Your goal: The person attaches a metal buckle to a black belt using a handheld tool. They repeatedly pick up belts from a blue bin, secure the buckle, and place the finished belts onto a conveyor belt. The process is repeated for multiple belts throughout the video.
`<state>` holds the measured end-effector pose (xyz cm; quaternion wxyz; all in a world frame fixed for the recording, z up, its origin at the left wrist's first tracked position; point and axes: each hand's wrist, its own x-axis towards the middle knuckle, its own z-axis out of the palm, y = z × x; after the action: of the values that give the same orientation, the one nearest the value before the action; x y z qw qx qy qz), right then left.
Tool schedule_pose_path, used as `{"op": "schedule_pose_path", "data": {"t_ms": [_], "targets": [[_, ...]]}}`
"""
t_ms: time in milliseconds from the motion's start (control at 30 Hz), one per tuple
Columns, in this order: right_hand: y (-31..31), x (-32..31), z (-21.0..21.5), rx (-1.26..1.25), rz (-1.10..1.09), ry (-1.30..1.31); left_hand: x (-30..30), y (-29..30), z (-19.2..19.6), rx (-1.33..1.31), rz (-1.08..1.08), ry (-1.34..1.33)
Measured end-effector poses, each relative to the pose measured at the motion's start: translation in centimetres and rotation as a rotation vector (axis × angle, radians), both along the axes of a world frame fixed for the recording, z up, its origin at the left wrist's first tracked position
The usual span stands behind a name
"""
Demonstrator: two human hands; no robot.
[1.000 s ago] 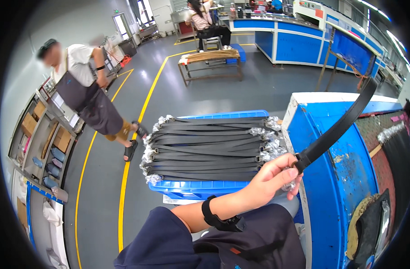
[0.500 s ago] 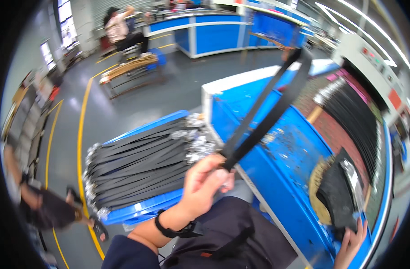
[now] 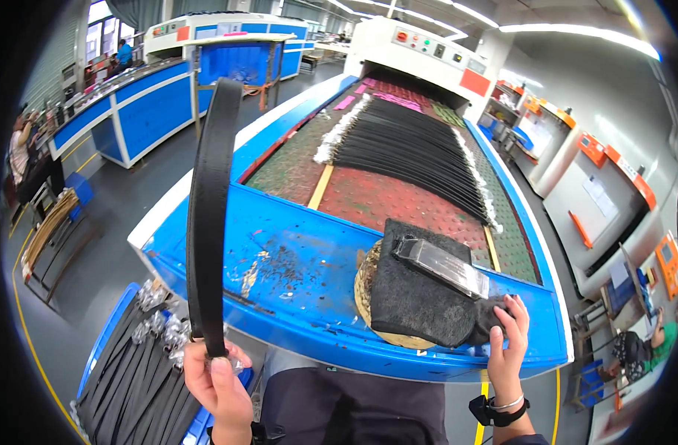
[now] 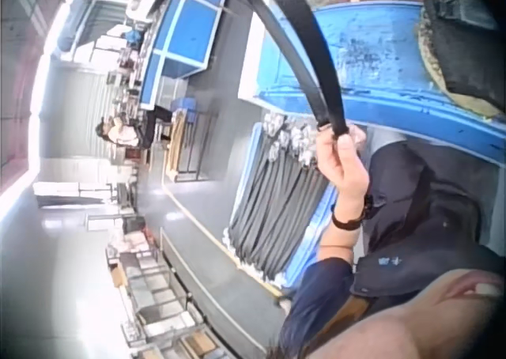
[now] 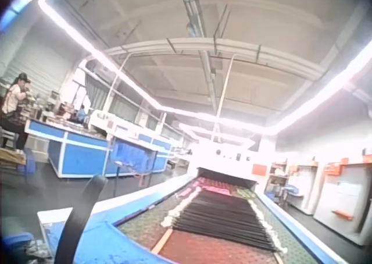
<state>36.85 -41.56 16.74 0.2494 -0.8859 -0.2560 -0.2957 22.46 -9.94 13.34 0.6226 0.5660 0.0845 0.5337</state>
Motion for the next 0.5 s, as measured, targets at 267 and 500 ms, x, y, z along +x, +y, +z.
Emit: {"op": "schedule_pose_path", "data": {"t_ms": [267, 500], "targets": [[0.6, 0.1, -0.7, -0.139, -0.125, 0.019, 5.7, 1.9, -1.7, 0.248, 0.043, 0.103], [-0.4, 0.1, -0.8, -0.109, -0.144, 0.021, 8.1, 2.5, -3.2, 0.359, 0.014, 0.365]]}}
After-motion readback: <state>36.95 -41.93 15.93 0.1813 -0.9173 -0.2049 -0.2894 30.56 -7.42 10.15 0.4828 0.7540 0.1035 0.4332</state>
